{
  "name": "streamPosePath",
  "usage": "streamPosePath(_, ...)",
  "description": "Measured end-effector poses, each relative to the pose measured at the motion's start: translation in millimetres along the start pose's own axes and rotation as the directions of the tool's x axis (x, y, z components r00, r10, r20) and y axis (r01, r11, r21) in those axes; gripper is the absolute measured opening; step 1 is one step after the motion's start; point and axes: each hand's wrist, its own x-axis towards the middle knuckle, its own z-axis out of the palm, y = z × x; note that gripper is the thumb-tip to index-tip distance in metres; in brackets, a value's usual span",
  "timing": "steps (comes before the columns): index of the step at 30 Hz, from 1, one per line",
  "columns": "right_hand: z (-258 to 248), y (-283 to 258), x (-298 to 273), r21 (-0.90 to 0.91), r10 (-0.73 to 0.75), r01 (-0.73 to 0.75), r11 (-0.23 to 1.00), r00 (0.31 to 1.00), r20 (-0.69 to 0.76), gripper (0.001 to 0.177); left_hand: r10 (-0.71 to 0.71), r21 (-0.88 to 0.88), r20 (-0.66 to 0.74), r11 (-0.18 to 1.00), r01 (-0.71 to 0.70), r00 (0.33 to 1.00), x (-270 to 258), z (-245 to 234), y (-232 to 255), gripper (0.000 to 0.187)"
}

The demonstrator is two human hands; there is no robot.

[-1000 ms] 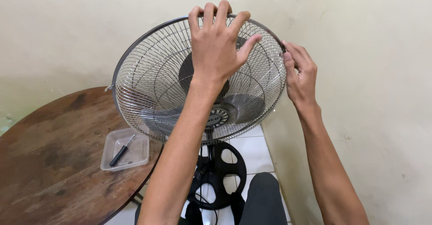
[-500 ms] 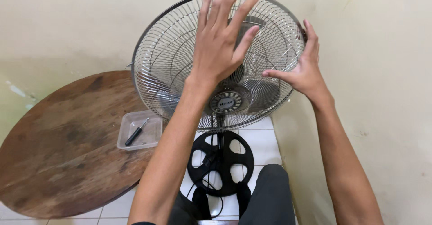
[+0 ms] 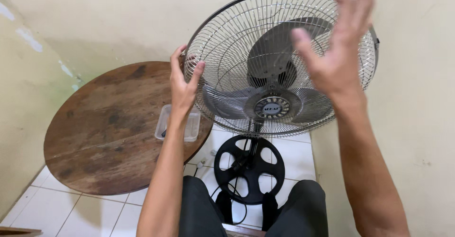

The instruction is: The person assembles an electric fan by attaching the rear grille, mounting the fan blades, and securing the front grille. The person uses a screwdriver to tighten screws on the rear grille and aligns the blades onto the motor shaft before snapping the front grille into place.

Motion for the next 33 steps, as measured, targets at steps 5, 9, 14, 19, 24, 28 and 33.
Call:
streamPosePath(5,85.4,-57.0,48.1,-0.066,-0.356,0.357,0.932,0.934,0.033,0.039,0.026,-0.189,0.003,0.982,-0.024,1.0,-1.3,-0.1,-5.8,0.081)
streamPosePath(9,118.7,-60.7,67.3,-0.323,-0.47,0.43,0.843,0.881,-0.056,0.031,0.017,-0.252,0.028,0.968,-0.009,0.999,-7.1,-7.7,-4.3,0.077)
streamPosePath(14,137.9,-46.7,67.6,-0.332,-0.438,0.385,0.861,0.893,-0.102,0.029,0.039,-0.173,-0.054,0.984,-0.048,0.998,-18.2,1.5,-5.8,0.08)
streamPosePath(19,147.7,-40.5,63.5,-0.361,-0.423,0.36,0.86,0.899,-0.112,0.037,0.133,-0.004,-0.127,0.991,-0.135,0.983,-26.9,12.1,-13.3,0.064)
streamPosePath(24,155.9,-42.5,61.7,-0.383,-0.441,0.377,0.843,0.893,-0.092,0.039,0.062,-0.057,-0.137,0.996,-0.07,0.989,-35.1,16.5,-25.5,0.068)
streamPosePath(28,160.4,-47.0,61.9,-0.356,-0.435,0.383,0.853,0.897,-0.077,0.031,0.045,-0.053,-0.111,0.997,-0.051,0.993,-36.0,15.2,-32.7,0.066)
streamPosePath(33,151.9,-55.1,55.4,-0.194,-0.396,0.386,0.902,0.918,-0.015,0.015,0.083,-0.046,-0.082,0.995,-0.087,0.993,-36.3,12.9,-32.5,0.066)
